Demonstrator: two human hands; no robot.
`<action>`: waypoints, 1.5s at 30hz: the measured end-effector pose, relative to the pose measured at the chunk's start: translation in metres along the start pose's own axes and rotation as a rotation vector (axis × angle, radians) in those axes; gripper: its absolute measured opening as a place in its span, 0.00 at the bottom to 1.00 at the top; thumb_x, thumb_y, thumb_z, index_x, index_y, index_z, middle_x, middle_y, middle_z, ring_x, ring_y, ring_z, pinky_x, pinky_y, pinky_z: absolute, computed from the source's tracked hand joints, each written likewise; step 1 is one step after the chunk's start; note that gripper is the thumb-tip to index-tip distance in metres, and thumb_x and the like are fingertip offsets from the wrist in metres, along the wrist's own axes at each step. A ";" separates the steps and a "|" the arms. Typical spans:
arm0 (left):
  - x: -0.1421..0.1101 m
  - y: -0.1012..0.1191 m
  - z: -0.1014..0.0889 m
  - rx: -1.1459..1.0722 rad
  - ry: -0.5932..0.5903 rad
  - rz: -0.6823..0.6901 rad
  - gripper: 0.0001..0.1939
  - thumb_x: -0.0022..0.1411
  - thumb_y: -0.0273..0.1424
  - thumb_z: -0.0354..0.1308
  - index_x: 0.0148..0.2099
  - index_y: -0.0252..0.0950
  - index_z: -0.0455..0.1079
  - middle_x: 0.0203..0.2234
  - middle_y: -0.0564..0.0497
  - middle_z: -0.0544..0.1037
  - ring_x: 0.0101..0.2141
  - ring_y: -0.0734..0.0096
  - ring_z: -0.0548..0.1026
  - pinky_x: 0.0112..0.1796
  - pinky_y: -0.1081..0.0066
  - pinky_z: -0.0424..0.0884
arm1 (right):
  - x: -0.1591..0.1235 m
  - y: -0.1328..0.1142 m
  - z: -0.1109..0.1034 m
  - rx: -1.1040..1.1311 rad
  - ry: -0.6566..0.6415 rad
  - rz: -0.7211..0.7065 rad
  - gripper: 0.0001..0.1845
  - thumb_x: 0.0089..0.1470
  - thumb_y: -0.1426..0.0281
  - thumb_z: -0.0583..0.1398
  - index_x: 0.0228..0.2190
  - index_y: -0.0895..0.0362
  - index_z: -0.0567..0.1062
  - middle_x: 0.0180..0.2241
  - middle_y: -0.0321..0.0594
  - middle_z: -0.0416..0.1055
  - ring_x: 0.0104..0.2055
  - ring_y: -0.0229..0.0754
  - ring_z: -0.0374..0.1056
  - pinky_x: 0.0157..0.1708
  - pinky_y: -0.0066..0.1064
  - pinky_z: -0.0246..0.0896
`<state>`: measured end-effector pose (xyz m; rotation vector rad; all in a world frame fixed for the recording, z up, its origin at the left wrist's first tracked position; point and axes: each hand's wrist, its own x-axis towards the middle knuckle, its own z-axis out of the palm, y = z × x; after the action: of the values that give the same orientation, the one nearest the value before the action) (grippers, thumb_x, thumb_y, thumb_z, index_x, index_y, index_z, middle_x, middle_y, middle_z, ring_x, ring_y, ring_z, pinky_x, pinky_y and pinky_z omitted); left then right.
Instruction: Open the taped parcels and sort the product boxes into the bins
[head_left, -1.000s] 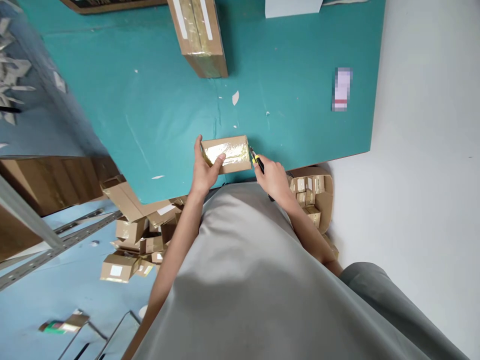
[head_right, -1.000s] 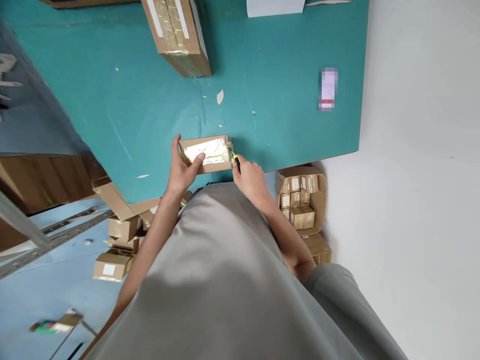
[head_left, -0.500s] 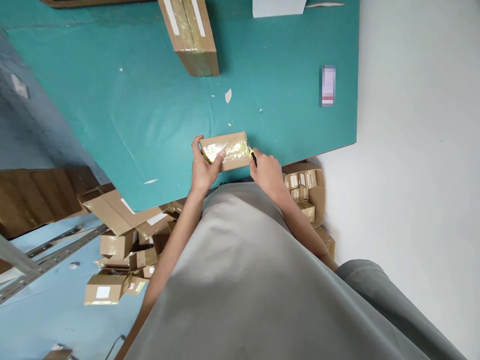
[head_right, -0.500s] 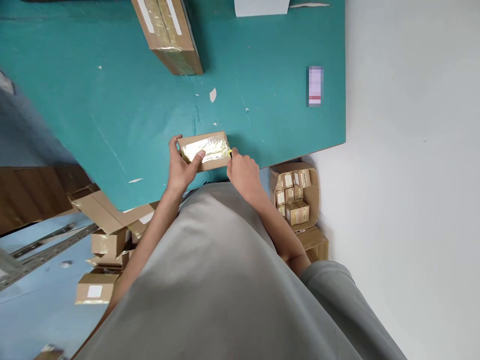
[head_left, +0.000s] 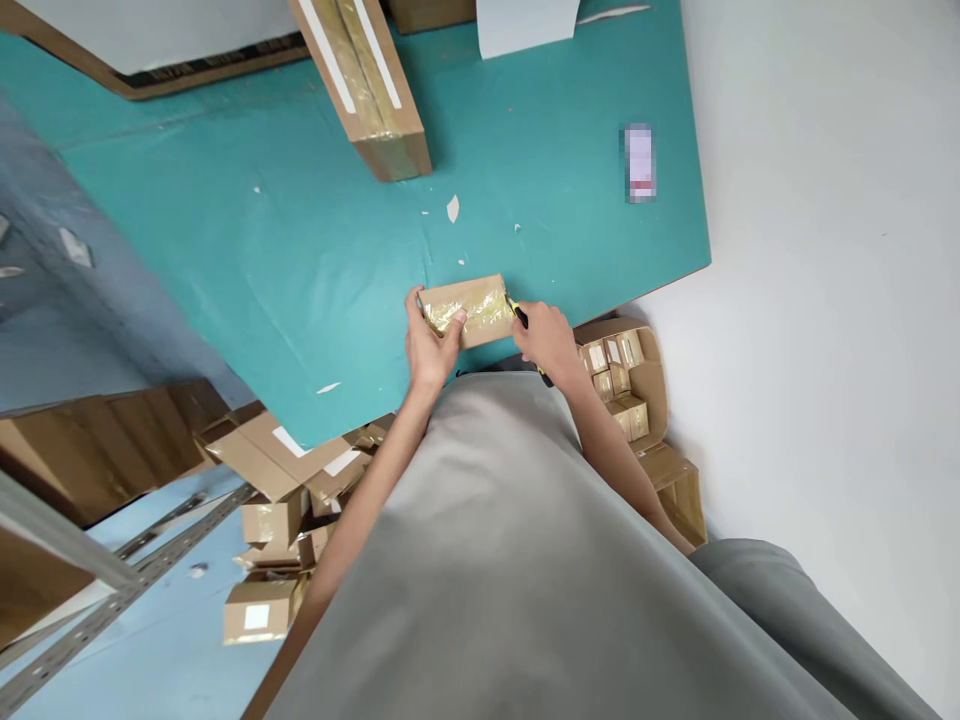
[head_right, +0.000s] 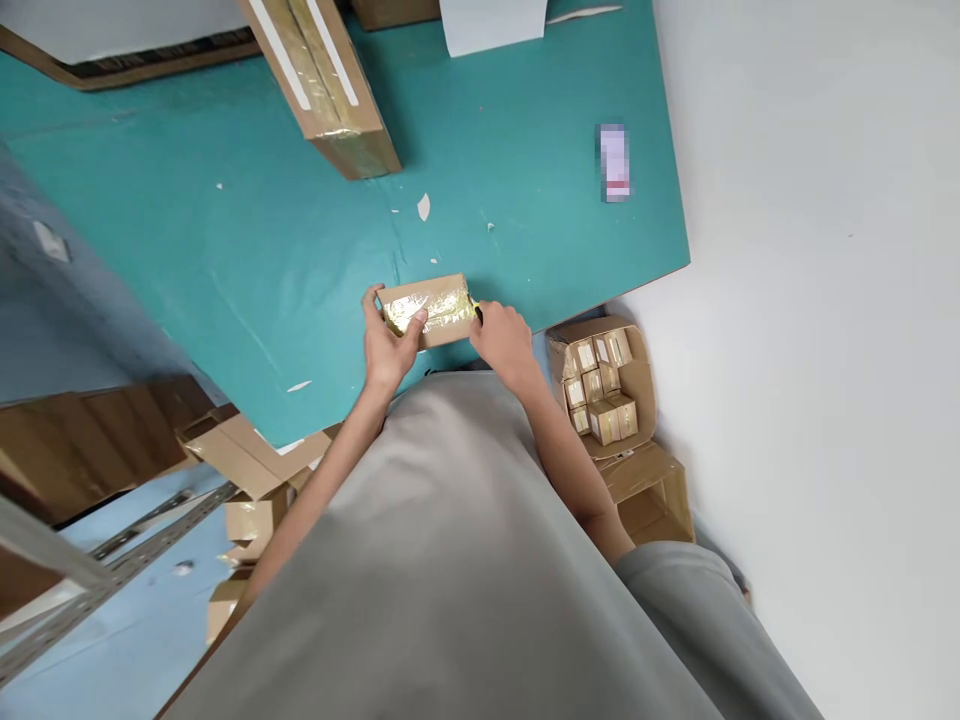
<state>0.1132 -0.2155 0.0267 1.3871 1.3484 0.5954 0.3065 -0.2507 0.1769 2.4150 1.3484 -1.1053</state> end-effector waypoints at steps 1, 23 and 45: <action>0.000 0.000 0.000 0.007 0.004 0.003 0.49 0.69 0.59 0.66 0.79 0.40 0.52 0.63 0.35 0.77 0.63 0.45 0.79 0.69 0.44 0.69 | 0.000 0.000 0.000 0.015 0.002 -0.006 0.18 0.77 0.68 0.52 0.53 0.55 0.82 0.48 0.53 0.84 0.53 0.58 0.81 0.51 0.40 0.70; -0.005 0.012 -0.002 0.147 0.059 0.046 0.45 0.72 0.58 0.63 0.79 0.43 0.54 0.61 0.37 0.81 0.61 0.46 0.81 0.67 0.46 0.71 | 0.007 0.000 0.007 -0.018 -0.059 0.045 0.17 0.77 0.71 0.54 0.56 0.59 0.80 0.57 0.61 0.81 0.61 0.60 0.78 0.57 0.43 0.70; -0.008 -0.012 -0.035 0.067 0.037 -0.067 0.62 0.66 0.70 0.59 0.86 0.41 0.43 0.78 0.32 0.61 0.74 0.49 0.68 0.72 0.49 0.66 | 0.070 0.081 0.013 0.126 0.129 -0.009 0.25 0.78 0.65 0.51 0.67 0.57 0.75 0.51 0.57 0.84 0.53 0.60 0.81 0.54 0.43 0.69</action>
<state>0.0757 -0.2141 0.0292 1.3846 1.4500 0.5383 0.3863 -0.2573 0.1047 2.6139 1.3664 -1.0840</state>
